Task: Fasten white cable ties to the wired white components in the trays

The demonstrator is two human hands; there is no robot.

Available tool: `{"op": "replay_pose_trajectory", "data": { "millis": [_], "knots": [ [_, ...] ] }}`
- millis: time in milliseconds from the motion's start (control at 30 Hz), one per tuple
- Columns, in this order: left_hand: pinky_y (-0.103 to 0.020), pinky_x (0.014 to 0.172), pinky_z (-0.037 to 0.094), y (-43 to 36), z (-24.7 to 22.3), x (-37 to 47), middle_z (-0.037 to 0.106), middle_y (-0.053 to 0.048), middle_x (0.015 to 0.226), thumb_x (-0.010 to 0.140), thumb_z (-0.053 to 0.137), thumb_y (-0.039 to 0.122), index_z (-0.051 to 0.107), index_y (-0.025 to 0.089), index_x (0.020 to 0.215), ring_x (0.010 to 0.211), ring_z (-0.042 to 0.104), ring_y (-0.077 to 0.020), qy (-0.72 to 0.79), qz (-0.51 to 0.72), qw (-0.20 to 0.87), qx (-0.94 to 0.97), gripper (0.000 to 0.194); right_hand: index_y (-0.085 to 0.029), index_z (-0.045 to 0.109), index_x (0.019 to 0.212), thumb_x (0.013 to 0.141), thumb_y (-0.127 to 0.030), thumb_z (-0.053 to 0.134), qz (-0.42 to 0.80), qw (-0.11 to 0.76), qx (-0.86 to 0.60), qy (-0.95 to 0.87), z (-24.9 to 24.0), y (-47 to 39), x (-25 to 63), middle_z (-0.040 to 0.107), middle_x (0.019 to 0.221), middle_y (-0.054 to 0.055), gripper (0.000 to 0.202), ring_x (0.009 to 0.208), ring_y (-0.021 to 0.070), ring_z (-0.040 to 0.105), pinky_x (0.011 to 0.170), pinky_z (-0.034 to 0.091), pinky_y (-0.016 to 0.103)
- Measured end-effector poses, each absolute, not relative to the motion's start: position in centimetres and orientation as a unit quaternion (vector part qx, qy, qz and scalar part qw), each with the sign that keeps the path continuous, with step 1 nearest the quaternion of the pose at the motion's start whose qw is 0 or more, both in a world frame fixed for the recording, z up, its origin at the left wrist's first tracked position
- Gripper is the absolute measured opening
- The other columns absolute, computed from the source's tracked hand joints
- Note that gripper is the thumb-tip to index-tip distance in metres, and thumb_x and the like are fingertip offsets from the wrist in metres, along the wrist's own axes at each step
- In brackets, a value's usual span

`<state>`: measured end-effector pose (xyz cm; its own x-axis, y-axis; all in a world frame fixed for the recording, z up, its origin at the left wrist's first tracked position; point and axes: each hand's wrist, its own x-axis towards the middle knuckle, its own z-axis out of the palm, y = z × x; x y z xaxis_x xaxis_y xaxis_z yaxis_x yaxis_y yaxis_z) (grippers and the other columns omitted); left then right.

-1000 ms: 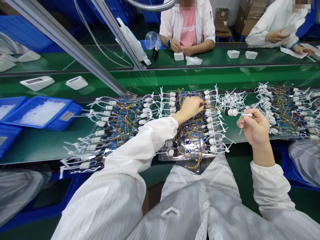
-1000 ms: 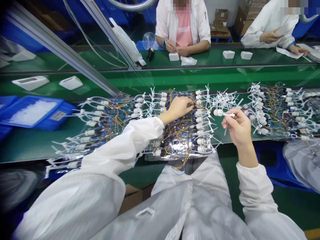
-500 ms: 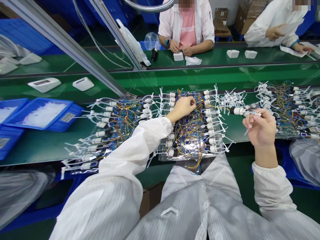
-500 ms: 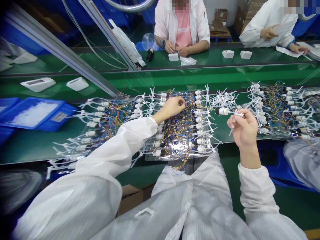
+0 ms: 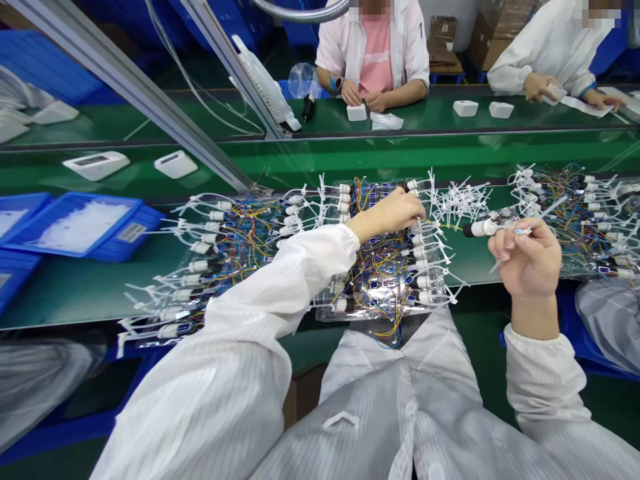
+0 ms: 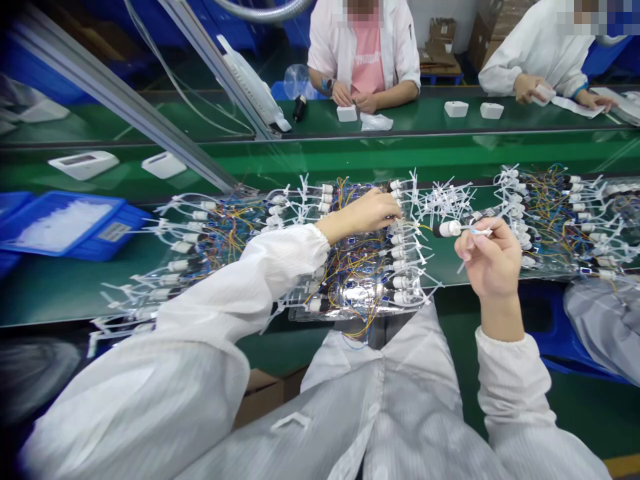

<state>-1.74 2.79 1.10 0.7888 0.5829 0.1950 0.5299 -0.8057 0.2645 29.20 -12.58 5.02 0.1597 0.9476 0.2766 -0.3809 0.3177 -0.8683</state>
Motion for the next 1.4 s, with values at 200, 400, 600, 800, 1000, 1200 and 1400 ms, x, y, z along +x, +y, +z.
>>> {"op": "replay_pose_trajectory", "data": {
  "millis": [200, 400, 600, 800, 1000, 1200, 1400],
  "knots": [
    [-0.04, 0.109, 0.066, 3.5, 0.9, -3.4, 0.096, -0.01, 0.12, 0.112, 0.084, 0.023, 0.097, 0.024, 0.115, 0.112, 0.088, -0.0258, 0.335, 0.235, 0.219, 0.886, 0.013, -0.031, 0.082, 0.089, 0.077, -0.035, 0.102, 0.462, 0.697, -0.342, -0.429, 5.5, -13.4, 30.3, 0.06, 0.065, -0.005, 0.023, 0.051, 0.0142, 0.042, 0.054, 0.038, 0.034],
    [-0.04, 0.098, 0.064, 2.3, 1.0, -3.9, 0.094, -0.008, 0.105, 0.103, 0.09, 0.019, 0.099, 0.023, 0.115, 0.093, 0.083, -0.0233, 0.424, 0.238, 0.298, 0.822, 0.016, -0.028, 0.07, 0.082, 0.08, -0.037, 0.105, 0.47, 0.702, -0.342, -0.412, 5.5, -13.5, 30.0, 0.053, 0.066, -0.006, 0.037, 0.052, 0.0114, 0.04, 0.056, 0.036, 0.032],
    [-0.042, 0.104, 0.069, 1.7, 0.5, -4.0, 0.096, -0.011, 0.116, 0.108, 0.083, 0.022, 0.099, 0.021, 0.122, 0.103, 0.088, -0.0251, 0.425, 0.249, 0.381, 0.782, 0.021, -0.029, 0.069, 0.082, 0.08, -0.04, 0.106, 0.464, 0.7, -0.351, -0.415, 5.6, -13.5, 30.0, 0.05, 0.067, -0.006, 0.039, 0.052, 0.0119, 0.036, 0.056, 0.033, 0.034],
    [-0.046, 0.114, 0.073, 1.6, -0.2, -4.3, 0.095, -0.018, 0.129, 0.103, 0.094, 0.022, 0.094, 0.015, 0.129, 0.121, 0.091, -0.0275, 0.396, 0.305, 0.484, 0.718, 0.027, -0.029, 0.072, 0.085, 0.08, -0.038, 0.105, 0.471, 0.695, -0.358, -0.409, 5.2, -13.6, 30.3, 0.053, 0.066, -0.006, 0.035, 0.053, 0.0132, 0.038, 0.058, 0.034, 0.035],
    [-0.044, 0.112, 0.073, 0.5, 0.5, -4.4, 0.096, -0.016, 0.134, 0.107, 0.089, 0.027, 0.096, 0.019, 0.137, 0.117, 0.091, -0.0269, 0.402, 0.267, 0.418, 0.77, 0.031, -0.03, 0.072, 0.084, 0.078, -0.038, 0.105, 0.475, 0.693, -0.36, -0.405, 4.9, -13.4, 30.1, 0.055, 0.065, -0.006, 0.034, 0.053, 0.0134, 0.037, 0.057, 0.035, 0.034],
    [-0.045, 0.117, 0.07, -0.7, 1.2, -4.5, 0.096, -0.013, 0.139, 0.112, 0.08, 0.023, 0.096, 0.023, 0.141, 0.122, 0.09, -0.0269, 0.404, 0.244, 0.362, 0.804, 0.033, -0.028, 0.069, 0.082, 0.079, -0.039, 0.105, 0.471, 0.696, -0.346, -0.416, 5.1, -13.5, 30.2, 0.051, 0.066, -0.006, 0.038, 0.052, 0.0119, 0.037, 0.056, 0.034, 0.033],
    [-0.043, 0.112, 0.071, 0.1, 0.6, -4.7, 0.095, -0.016, 0.13, 0.104, 0.091, 0.022, 0.093, 0.016, 0.133, 0.117, 0.089, -0.0254, 0.392, 0.309, 0.432, 0.751, 0.03, -0.028, 0.073, 0.083, 0.076, -0.036, 0.106, 0.479, 0.695, -0.352, -0.404, 5.2, -13.7, 30.5, 0.054, 0.065, -0.006, 0.035, 0.052, 0.0125, 0.041, 0.056, 0.034, 0.033]
  ]
}}
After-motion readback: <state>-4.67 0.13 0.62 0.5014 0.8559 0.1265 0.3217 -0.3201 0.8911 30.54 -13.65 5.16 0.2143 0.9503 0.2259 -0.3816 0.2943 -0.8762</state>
